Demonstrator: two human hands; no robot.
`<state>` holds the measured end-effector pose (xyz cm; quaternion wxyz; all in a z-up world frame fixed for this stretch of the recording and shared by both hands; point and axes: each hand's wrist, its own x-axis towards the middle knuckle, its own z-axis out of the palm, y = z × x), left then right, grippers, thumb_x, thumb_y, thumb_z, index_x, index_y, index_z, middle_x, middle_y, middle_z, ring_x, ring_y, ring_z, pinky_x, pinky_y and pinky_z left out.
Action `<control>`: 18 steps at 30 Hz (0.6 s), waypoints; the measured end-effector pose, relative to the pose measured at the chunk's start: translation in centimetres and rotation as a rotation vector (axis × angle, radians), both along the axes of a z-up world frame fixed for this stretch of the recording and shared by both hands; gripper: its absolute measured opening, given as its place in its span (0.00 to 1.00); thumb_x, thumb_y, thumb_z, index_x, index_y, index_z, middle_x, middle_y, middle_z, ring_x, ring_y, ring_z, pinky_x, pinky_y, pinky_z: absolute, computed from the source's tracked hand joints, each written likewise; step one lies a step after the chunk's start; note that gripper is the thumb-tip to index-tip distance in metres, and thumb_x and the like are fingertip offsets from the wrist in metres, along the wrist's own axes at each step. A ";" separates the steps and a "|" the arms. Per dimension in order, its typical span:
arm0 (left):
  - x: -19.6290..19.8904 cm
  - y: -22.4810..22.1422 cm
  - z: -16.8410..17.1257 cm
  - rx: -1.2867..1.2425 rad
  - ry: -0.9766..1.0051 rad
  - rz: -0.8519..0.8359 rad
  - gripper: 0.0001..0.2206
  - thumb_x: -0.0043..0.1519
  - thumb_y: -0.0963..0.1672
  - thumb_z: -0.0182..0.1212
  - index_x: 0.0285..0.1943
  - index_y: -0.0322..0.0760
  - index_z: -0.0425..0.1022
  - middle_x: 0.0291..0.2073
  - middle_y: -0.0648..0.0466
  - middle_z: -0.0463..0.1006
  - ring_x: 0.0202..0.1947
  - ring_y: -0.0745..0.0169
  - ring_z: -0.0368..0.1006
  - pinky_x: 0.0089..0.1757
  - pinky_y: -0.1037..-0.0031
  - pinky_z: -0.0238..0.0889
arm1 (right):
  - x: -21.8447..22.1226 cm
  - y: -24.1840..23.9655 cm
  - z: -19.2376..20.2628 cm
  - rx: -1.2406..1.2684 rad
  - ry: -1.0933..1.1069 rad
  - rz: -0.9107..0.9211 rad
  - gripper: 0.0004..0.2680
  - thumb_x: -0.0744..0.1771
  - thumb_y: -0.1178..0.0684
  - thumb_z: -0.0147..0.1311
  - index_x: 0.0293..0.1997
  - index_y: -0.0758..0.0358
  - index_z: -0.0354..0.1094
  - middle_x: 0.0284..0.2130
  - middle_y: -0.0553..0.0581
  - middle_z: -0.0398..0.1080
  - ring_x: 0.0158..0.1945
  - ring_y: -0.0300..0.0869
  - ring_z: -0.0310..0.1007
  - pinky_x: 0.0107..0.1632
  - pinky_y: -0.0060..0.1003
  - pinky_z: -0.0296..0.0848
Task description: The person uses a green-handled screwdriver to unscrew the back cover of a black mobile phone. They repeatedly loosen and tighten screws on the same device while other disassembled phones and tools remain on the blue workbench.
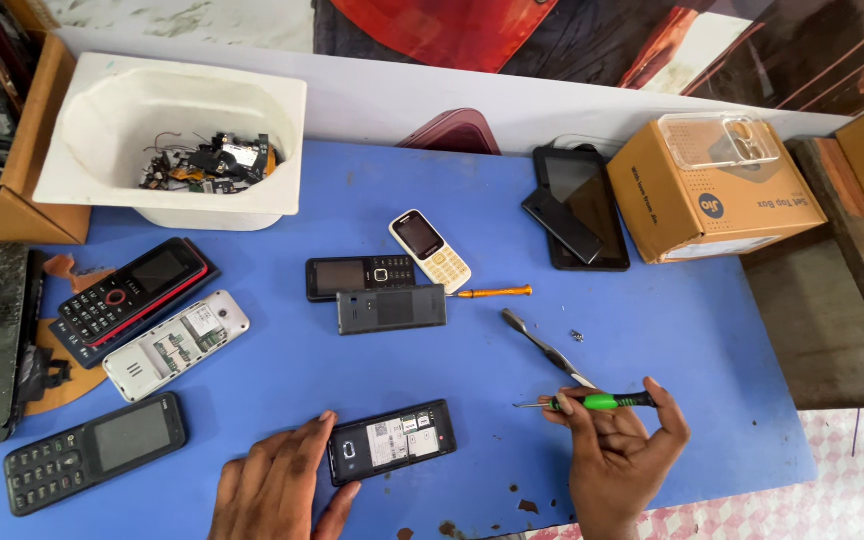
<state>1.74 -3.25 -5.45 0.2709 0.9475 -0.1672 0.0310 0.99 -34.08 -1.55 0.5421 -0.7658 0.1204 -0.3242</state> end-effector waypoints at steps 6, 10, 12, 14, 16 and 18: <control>0.1 0.1 1.1 0.010 0.032 -0.034 0.39 0.51 0.50 0.70 0.72 0.35 0.60 0.59 0.44 0.74 0.59 0.48 0.69 0.49 0.54 0.59 | -0.7 0.1 -0.1 -0.029 -0.033 0.000 0.25 0.68 0.71 0.50 0.69 0.63 0.37 0.39 0.78 0.73 0.40 0.53 0.81 0.49 0.47 0.86; 0.1 0.0 2.0 -0.002 0.045 -0.027 0.38 0.52 0.49 0.70 0.72 0.36 0.59 0.58 0.44 0.75 0.58 0.48 0.69 0.49 0.54 0.59 | -1.1 0.5 0.1 -0.043 -0.014 -0.011 0.26 0.69 0.71 0.51 0.71 0.63 0.36 0.37 0.77 0.74 0.39 0.54 0.82 0.50 0.47 0.85; -0.1 -0.1 2.4 -0.004 0.060 -0.014 0.38 0.53 0.49 0.69 0.72 0.36 0.58 0.59 0.45 0.74 0.59 0.48 0.69 0.49 0.54 0.59 | -1.3 1.0 0.1 -0.045 -0.012 0.024 0.26 0.68 0.70 0.51 0.71 0.63 0.36 0.37 0.76 0.75 0.38 0.53 0.82 0.49 0.46 0.86; -0.2 -0.1 2.7 0.004 0.080 -0.005 0.37 0.53 0.49 0.69 0.72 0.37 0.58 0.59 0.44 0.74 0.59 0.48 0.69 0.50 0.54 0.59 | -1.5 1.7 -0.1 -0.029 -0.020 0.088 0.26 0.69 0.68 0.50 0.72 0.63 0.35 0.38 0.74 0.75 0.38 0.52 0.83 0.46 0.45 0.88; -0.1 -0.3 2.8 0.013 0.103 0.000 0.38 0.53 0.49 0.70 0.72 0.37 0.58 0.58 0.44 0.74 0.59 0.48 0.69 0.50 0.53 0.58 | -1.3 2.4 -0.5 -0.059 -0.081 0.147 0.27 0.68 0.68 0.51 0.72 0.63 0.35 0.38 0.74 0.76 0.37 0.51 0.83 0.44 0.43 0.87; -0.1 -0.3 2.8 0.006 0.066 -0.014 0.37 0.53 0.49 0.70 0.72 0.36 0.58 0.58 0.44 0.75 0.59 0.47 0.69 0.50 0.54 0.58 | -1.5 2.9 -0.8 -0.096 -0.103 0.195 0.27 0.67 0.68 0.52 0.72 0.63 0.36 0.38 0.73 0.77 0.37 0.50 0.83 0.43 0.42 0.86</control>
